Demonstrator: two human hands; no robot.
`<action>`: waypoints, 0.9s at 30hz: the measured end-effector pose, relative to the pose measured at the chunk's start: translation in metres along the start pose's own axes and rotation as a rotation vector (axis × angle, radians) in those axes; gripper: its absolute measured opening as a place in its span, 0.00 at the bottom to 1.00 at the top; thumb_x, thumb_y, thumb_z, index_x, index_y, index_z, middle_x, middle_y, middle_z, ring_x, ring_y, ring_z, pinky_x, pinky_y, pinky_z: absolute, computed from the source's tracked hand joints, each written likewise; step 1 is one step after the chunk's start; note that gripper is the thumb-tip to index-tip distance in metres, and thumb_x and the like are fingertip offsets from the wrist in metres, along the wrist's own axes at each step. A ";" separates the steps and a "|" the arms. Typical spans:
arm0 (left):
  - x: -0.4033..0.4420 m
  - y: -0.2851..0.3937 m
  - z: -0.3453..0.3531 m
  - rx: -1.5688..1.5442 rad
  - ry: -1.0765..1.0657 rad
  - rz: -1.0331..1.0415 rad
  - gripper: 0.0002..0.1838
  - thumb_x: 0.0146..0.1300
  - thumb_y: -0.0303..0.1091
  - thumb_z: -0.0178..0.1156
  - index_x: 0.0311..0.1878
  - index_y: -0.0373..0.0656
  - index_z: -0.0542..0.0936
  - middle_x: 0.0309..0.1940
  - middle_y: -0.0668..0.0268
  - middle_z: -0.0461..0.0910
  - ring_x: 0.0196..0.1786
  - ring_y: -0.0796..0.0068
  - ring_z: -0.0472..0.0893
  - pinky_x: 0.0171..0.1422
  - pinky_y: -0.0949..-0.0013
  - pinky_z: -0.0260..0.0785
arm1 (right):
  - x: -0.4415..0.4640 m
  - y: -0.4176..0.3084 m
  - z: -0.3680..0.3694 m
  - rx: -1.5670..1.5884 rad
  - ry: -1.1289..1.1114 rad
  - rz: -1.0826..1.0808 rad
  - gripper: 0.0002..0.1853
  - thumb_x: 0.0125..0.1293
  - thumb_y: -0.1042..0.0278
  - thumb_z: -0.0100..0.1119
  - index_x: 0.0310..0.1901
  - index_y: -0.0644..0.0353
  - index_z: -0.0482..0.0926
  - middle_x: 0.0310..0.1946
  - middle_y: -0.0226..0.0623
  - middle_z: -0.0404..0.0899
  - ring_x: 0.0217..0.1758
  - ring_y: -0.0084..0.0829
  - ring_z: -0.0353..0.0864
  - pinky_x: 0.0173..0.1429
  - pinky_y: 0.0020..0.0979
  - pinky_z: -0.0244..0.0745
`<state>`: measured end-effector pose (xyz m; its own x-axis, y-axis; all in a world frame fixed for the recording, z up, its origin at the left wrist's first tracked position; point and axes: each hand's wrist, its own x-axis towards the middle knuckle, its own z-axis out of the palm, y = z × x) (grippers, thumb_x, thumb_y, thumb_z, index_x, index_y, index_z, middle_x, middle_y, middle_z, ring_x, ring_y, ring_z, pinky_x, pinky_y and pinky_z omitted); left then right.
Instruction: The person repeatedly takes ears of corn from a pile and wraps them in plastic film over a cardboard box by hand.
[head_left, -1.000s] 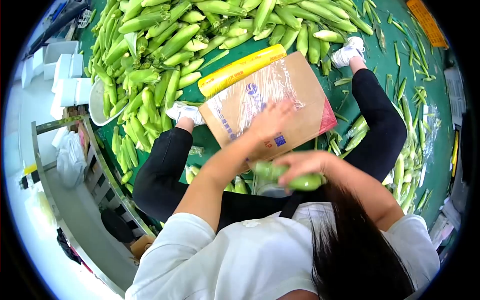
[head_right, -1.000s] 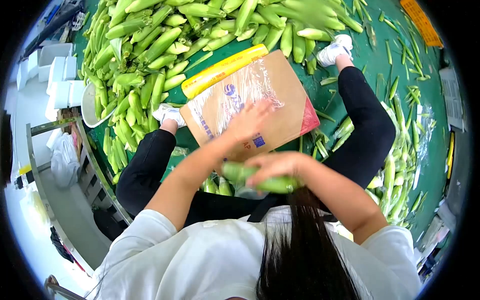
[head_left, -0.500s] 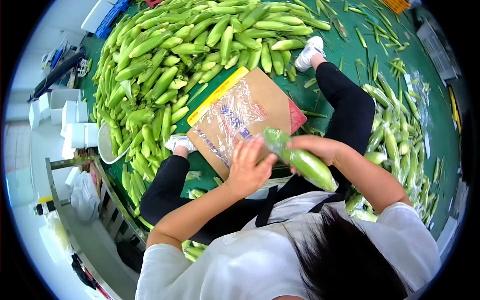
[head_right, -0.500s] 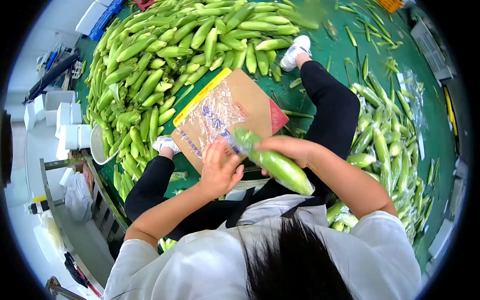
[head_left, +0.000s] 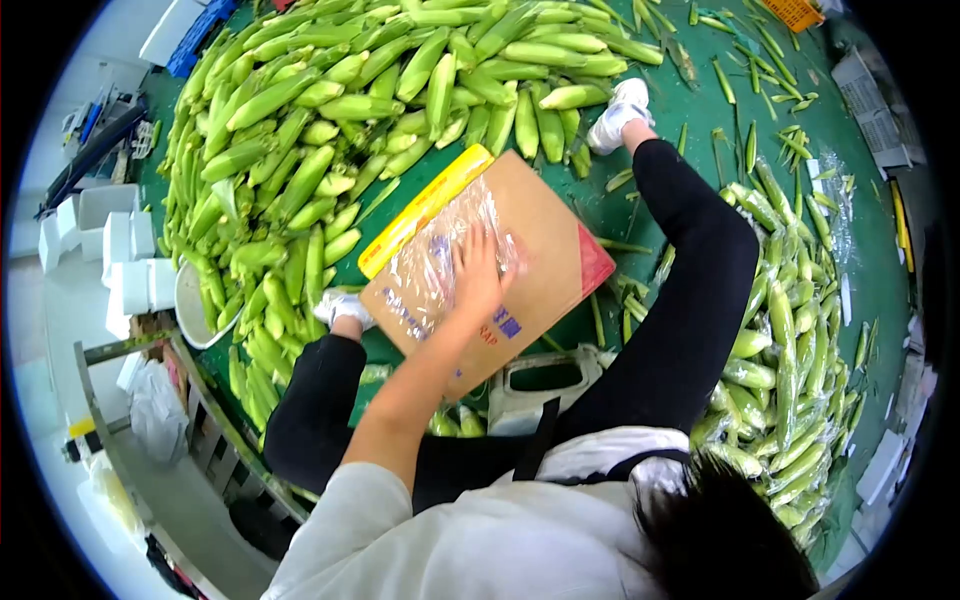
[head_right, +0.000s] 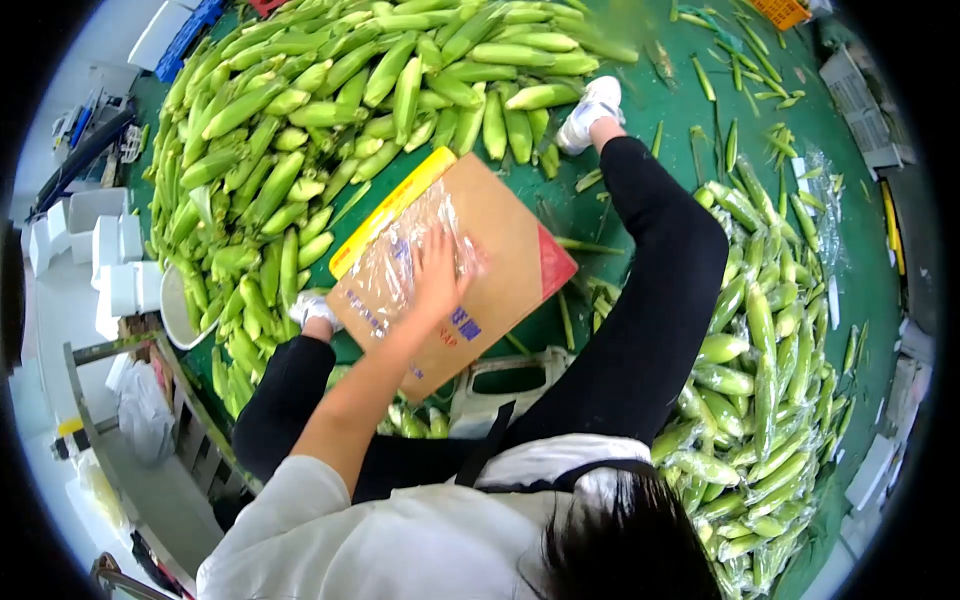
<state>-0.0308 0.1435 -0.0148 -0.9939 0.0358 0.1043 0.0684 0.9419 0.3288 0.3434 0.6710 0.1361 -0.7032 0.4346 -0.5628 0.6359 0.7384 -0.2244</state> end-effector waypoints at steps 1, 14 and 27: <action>-0.006 0.002 0.012 0.089 -0.066 0.033 0.41 0.62 0.45 0.63 0.74 0.33 0.63 0.77 0.46 0.58 0.77 0.50 0.61 0.79 0.41 0.49 | -0.002 0.024 0.010 -0.065 -0.018 0.040 0.31 0.57 0.78 0.64 0.65 0.67 0.70 0.58 0.51 0.77 0.59 0.42 0.78 0.65 0.39 0.69; -0.060 0.143 0.026 -1.178 -0.516 0.250 0.31 0.62 0.29 0.60 0.71 0.45 0.71 0.68 0.52 0.72 0.64 0.48 0.76 0.70 0.53 0.68 | 0.532 -0.674 0.063 -0.254 0.183 -1.225 0.34 0.62 0.69 0.61 0.72 0.56 0.67 0.67 0.49 0.74 0.68 0.47 0.75 0.69 0.43 0.72; 0.044 -0.026 -0.125 -0.303 0.345 -0.296 0.37 0.57 0.26 0.68 0.72 0.44 0.69 0.61 0.50 0.76 0.58 0.48 0.79 0.61 0.54 0.73 | 0.257 -0.701 0.029 0.380 -0.358 -1.251 0.34 0.68 0.59 0.68 0.71 0.60 0.64 0.64 0.51 0.74 0.63 0.42 0.80 0.61 0.37 0.77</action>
<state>-0.0650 0.0787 0.0989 -0.8921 -0.3758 0.2509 -0.1374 0.7547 0.6416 -0.2744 0.2503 0.1259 -0.7867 -0.6171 0.0169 -0.2741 0.3246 -0.9053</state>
